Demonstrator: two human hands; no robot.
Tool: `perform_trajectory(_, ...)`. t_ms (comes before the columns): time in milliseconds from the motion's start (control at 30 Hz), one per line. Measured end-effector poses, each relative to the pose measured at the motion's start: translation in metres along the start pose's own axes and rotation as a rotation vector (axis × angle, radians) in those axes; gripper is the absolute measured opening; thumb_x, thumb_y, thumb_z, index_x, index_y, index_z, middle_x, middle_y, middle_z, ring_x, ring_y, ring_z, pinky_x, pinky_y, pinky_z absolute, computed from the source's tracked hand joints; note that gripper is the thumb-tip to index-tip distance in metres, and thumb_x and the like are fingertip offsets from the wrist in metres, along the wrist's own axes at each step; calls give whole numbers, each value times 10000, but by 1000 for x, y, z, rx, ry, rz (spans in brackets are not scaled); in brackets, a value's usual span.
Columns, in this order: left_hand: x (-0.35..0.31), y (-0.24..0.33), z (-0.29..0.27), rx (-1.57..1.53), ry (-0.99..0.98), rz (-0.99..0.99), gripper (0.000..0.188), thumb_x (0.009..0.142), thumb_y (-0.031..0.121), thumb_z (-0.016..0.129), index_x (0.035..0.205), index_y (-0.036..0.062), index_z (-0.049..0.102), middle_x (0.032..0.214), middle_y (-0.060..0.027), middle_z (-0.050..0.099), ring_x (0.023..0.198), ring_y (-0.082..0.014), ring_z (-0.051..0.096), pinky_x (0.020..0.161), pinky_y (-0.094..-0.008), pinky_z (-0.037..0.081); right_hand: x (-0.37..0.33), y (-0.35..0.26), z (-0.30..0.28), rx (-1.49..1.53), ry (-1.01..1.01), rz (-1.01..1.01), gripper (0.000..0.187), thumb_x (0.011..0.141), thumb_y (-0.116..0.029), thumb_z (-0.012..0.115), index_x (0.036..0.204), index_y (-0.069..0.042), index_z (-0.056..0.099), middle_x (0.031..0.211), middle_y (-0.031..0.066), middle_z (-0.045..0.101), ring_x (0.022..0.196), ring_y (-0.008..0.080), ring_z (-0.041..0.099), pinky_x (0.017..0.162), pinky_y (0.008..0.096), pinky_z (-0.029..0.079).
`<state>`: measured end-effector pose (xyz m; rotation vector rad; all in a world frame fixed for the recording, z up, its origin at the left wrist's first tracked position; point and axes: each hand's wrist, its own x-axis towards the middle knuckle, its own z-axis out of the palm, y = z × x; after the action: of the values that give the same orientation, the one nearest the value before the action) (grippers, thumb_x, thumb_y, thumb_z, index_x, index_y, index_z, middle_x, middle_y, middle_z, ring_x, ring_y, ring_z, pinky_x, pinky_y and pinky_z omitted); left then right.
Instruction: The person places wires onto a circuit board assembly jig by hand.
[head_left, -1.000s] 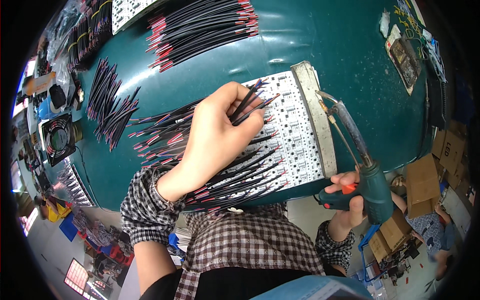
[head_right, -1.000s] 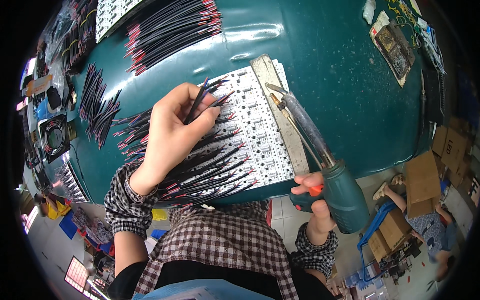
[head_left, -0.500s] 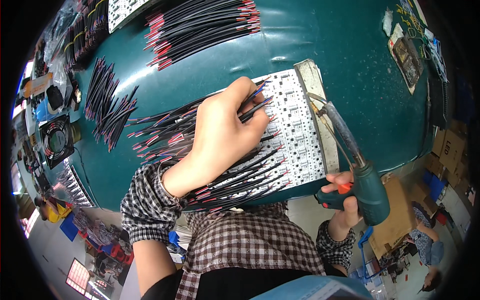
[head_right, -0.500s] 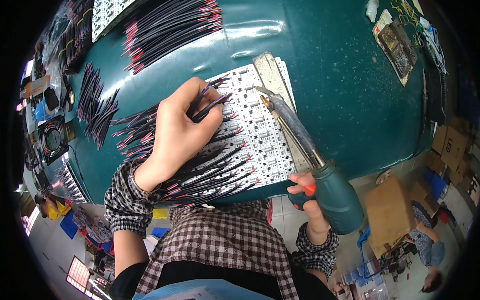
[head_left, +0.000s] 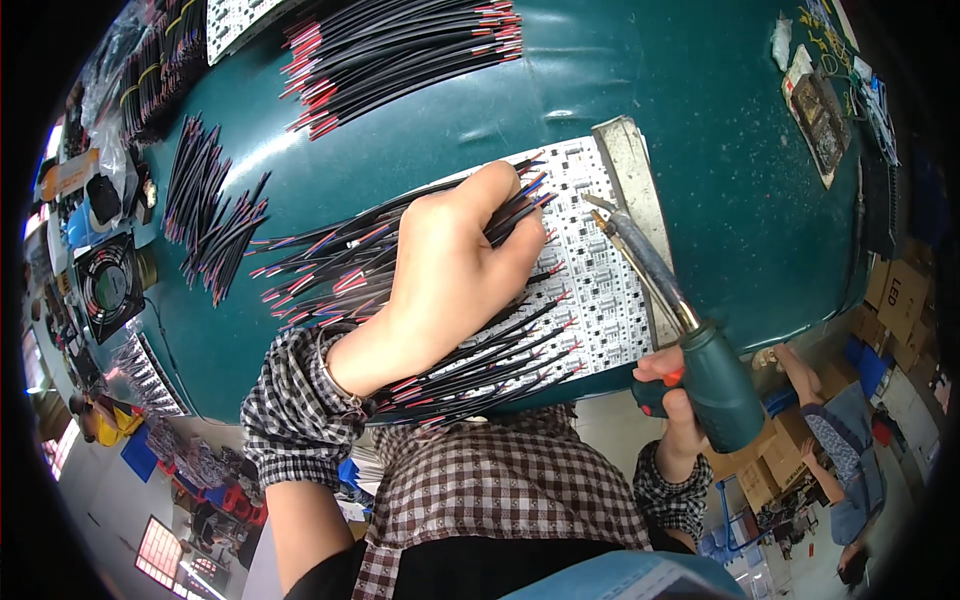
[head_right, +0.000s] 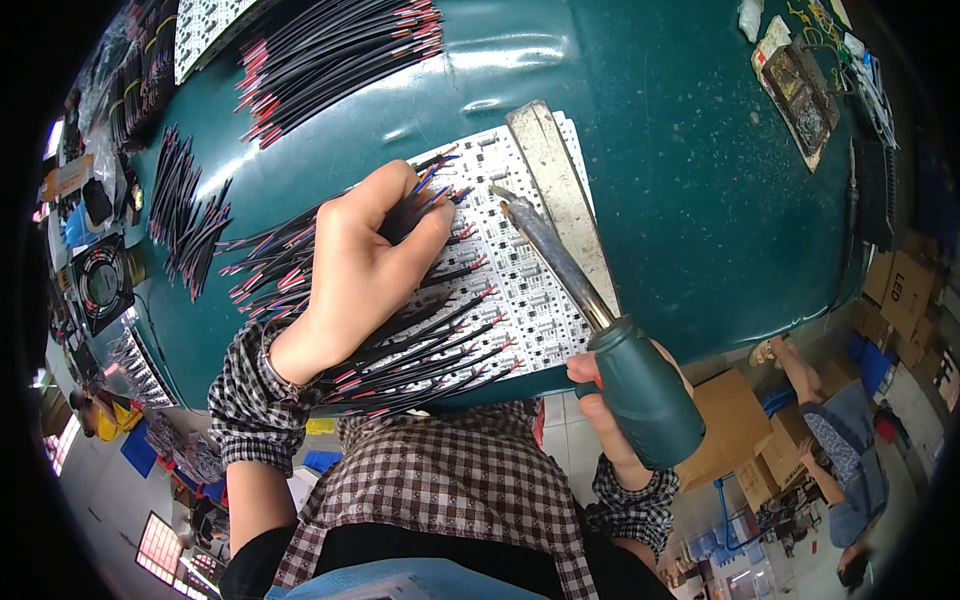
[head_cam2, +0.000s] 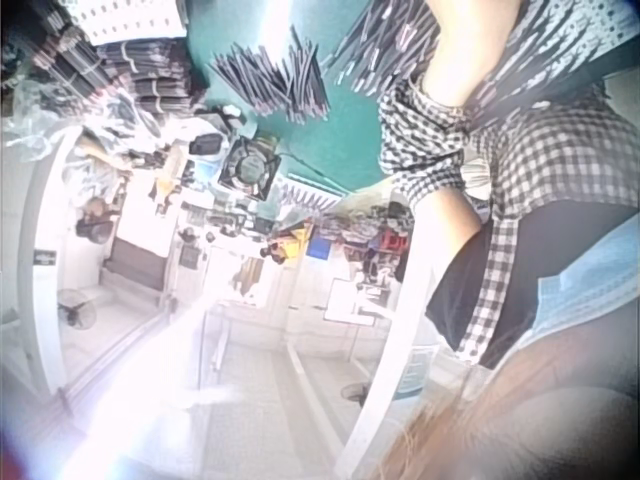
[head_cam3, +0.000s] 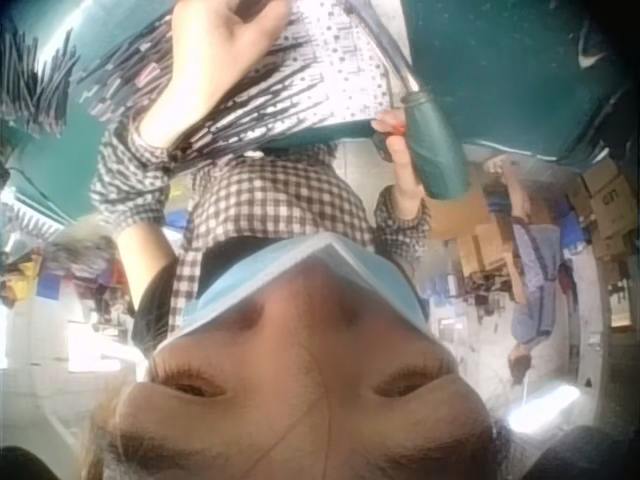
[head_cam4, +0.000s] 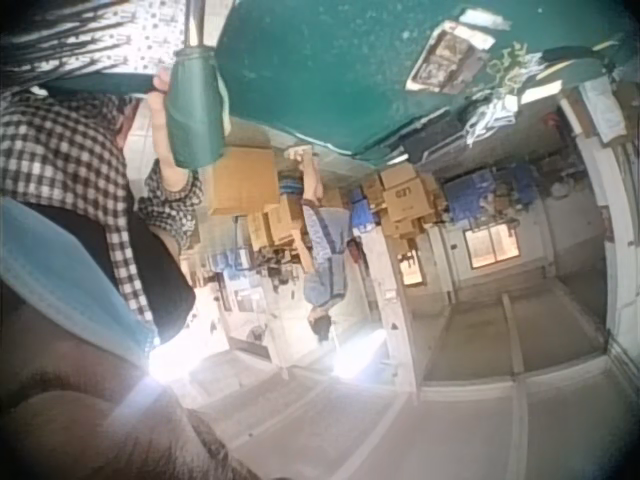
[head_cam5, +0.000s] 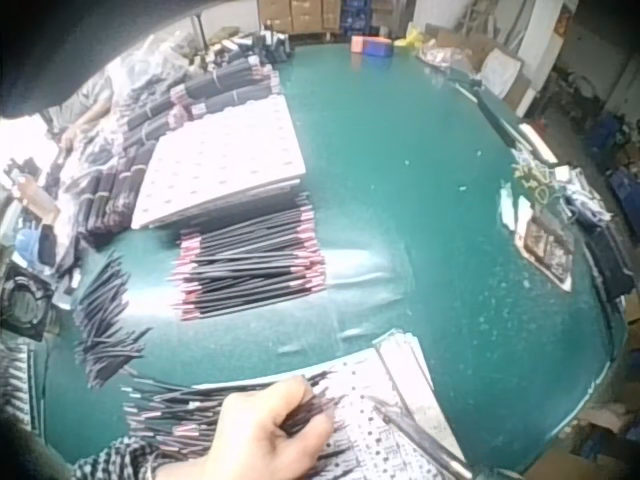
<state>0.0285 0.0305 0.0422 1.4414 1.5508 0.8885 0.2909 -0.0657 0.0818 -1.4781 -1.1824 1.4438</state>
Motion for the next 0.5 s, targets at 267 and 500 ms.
perform_trajectory(267,0,1,0,-32,-8,-29,235,861,24,689,755,-10,482,596,-26,427,614,-40,358,512,-244,337,6,2,1,-263,-73,-88,617,804,-200,836,1272,91,558,939,111,744,862,162,703,802,292,560)
perform_trajectory(500,0,0,1,-33,4,-11,230,854,19,685,753,-7,480,590,-30,429,608,-42,362,509,-246,343,5,5,4,-244,-44,-23,629,793,-183,843,1275,96,549,952,115,746,876,163,713,841,301,552)
